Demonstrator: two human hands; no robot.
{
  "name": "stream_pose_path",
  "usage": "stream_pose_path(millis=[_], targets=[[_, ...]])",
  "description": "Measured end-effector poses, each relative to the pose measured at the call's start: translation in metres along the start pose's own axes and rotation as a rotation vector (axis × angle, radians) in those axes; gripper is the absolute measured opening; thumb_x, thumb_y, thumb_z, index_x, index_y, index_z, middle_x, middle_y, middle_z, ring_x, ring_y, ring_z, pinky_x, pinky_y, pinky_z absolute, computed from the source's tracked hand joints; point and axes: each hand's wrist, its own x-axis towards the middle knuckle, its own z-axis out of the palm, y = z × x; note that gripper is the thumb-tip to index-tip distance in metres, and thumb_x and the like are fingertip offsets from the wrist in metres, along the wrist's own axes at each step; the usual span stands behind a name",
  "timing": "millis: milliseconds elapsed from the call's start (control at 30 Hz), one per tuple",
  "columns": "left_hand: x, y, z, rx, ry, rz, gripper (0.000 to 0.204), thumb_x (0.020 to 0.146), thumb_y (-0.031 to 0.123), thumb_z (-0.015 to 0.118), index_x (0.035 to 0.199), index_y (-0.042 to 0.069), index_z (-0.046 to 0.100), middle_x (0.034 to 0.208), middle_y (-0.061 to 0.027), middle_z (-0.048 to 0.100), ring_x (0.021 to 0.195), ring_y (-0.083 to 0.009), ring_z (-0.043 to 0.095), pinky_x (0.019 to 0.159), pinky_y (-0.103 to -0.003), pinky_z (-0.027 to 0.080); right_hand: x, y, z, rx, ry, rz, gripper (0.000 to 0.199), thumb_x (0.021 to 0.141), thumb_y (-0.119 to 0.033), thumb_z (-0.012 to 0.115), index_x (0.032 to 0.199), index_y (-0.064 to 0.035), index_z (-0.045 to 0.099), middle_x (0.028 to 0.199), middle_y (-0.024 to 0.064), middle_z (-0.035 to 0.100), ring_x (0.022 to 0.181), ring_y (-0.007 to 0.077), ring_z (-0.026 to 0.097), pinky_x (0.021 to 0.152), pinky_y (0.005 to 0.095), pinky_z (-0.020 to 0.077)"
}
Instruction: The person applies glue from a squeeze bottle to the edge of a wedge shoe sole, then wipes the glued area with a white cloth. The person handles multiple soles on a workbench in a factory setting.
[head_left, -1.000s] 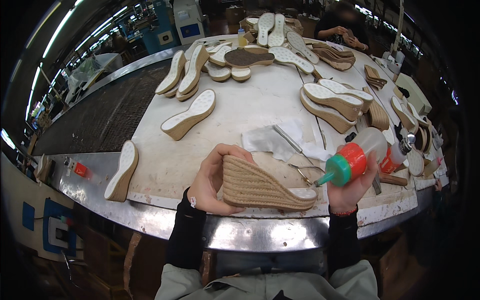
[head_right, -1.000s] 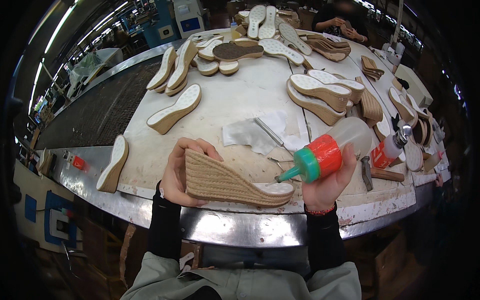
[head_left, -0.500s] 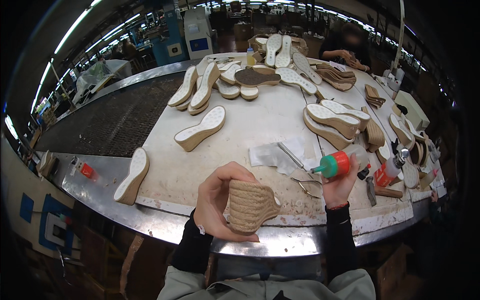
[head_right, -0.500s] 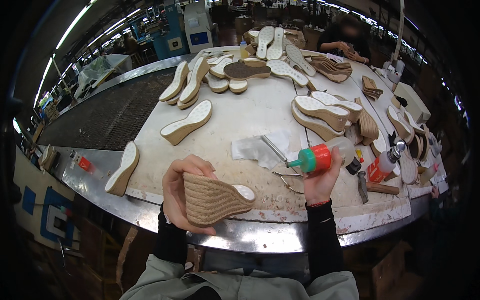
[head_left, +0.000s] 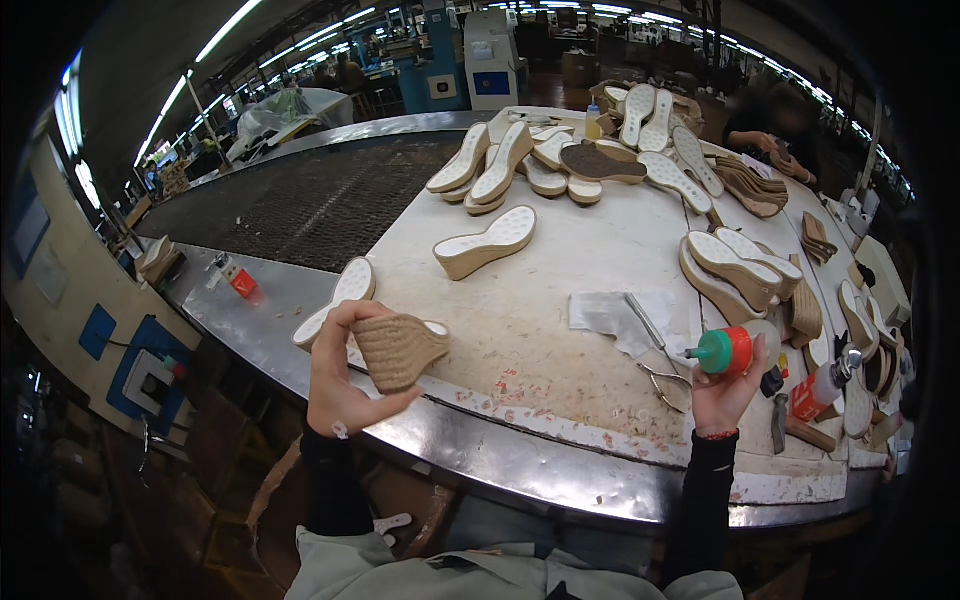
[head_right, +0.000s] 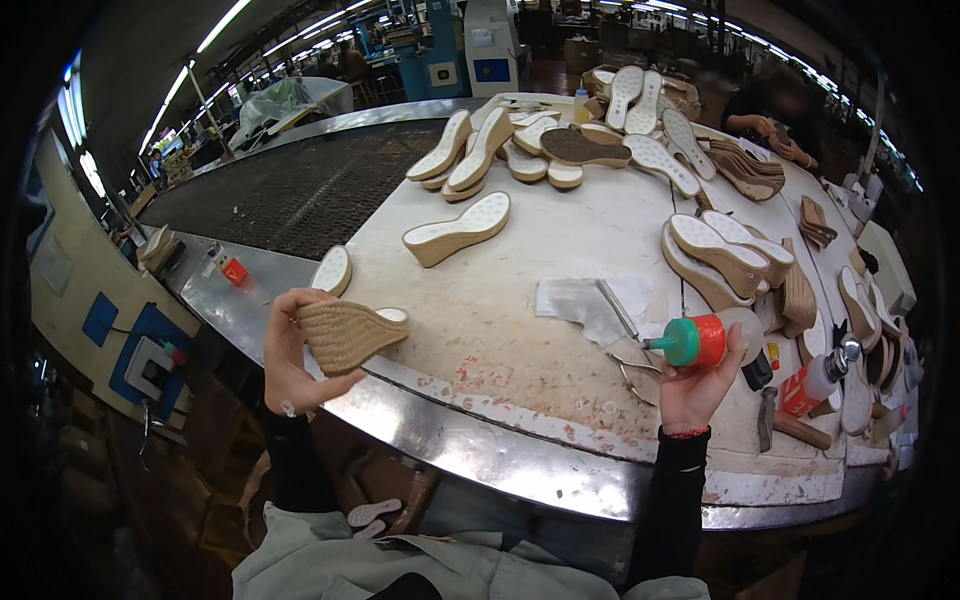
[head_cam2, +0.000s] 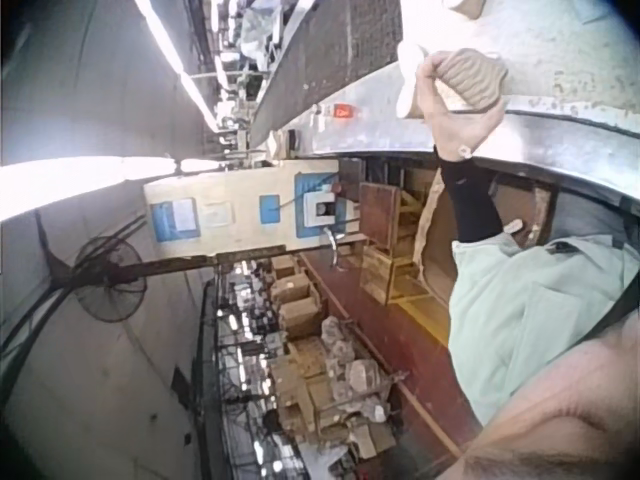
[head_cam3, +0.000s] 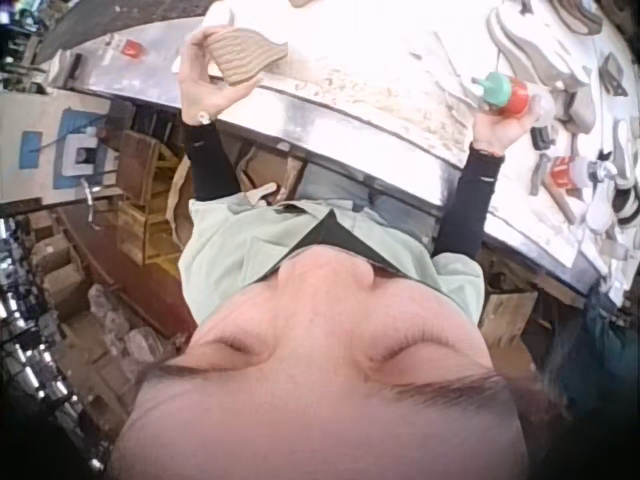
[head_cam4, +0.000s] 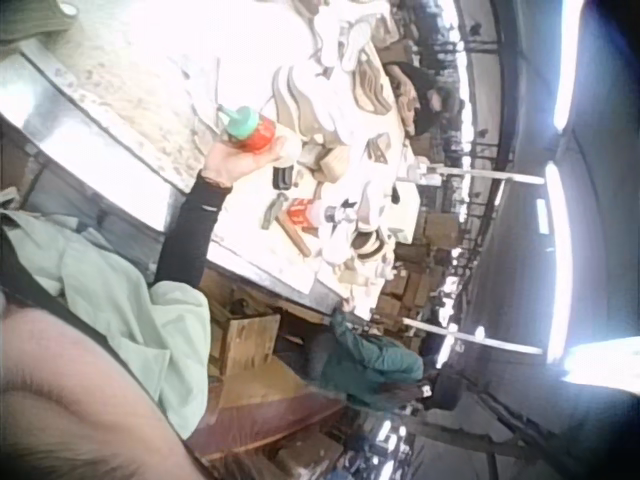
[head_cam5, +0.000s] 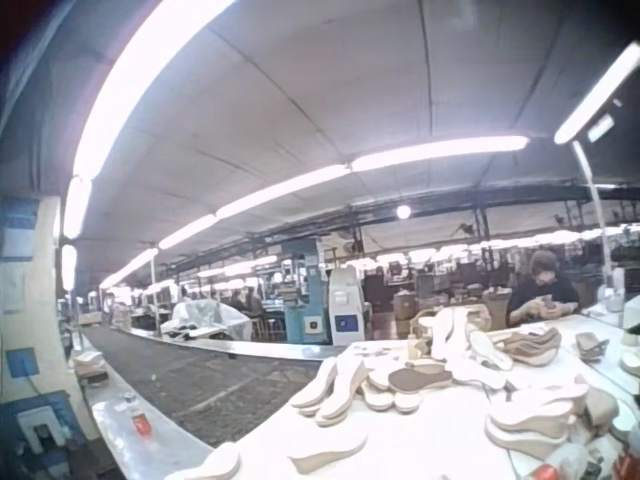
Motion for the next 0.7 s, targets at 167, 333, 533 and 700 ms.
stream_pose_path(millis=[167,333,533,700], targets=[[0.0,-0.032,-0.014,0.167,-0.019,-0.109,0.066,0.055,0.004,0.077,0.113,0.003,0.046,0.107,-0.0089,0.054,0.106,-0.0195,0.055,0.094,-0.033,0.042,0.002,0.001,-0.002,0.025,-0.008,0.019,0.04,0.082,-0.054,0.06,0.088,-0.0141,0.059,0.076,-0.0022,0.061,0.06,0.0097,0.056,0.044,0.0224,0.0386],[-0.016,-0.085,-0.016,0.248,0.075,0.0,0.067,0.056,0.003,0.076,0.115,0.005,0.045,0.112,-0.0109,0.054,0.11,-0.0234,0.054,0.096,-0.034,0.042,0.003,0.001,-0.005,0.031,-0.05,0.052,0.04,0.082,-0.054,0.059,0.087,-0.014,0.058,0.074,-0.0022,0.06,0.058,0.0094,0.055,0.044,0.0225,0.0382],[-0.038,-0.072,-0.013,0.292,0.025,-0.016,0.063,0.055,0.003,0.076,0.109,0.006,0.043,0.116,-0.0121,0.055,0.128,-0.0348,0.042,0.1,-0.042,0.039,-0.003,-0.003,0.001,0.052,-0.068,0.04,0.039,0.084,-0.052,0.058,0.086,-0.0138,0.058,0.072,-0.0014,0.059,0.057,0.0091,0.054,0.043,0.022,0.0372],[-0.034,-0.075,-0.014,0.467,0.128,-0.054,0.056,0.057,0.004,0.076,0.102,0.008,0.044,0.117,-0.0134,0.055,0.131,-0.0397,0.036,0.101,-0.045,0.036,-0.004,0.003,0.001,0.066,-0.066,0.083,0.038,0.085,-0.052,0.057,0.086,-0.014,0.058,0.073,-0.002,0.06,0.057,0.0087,0.054,0.042,0.0221,0.037]])
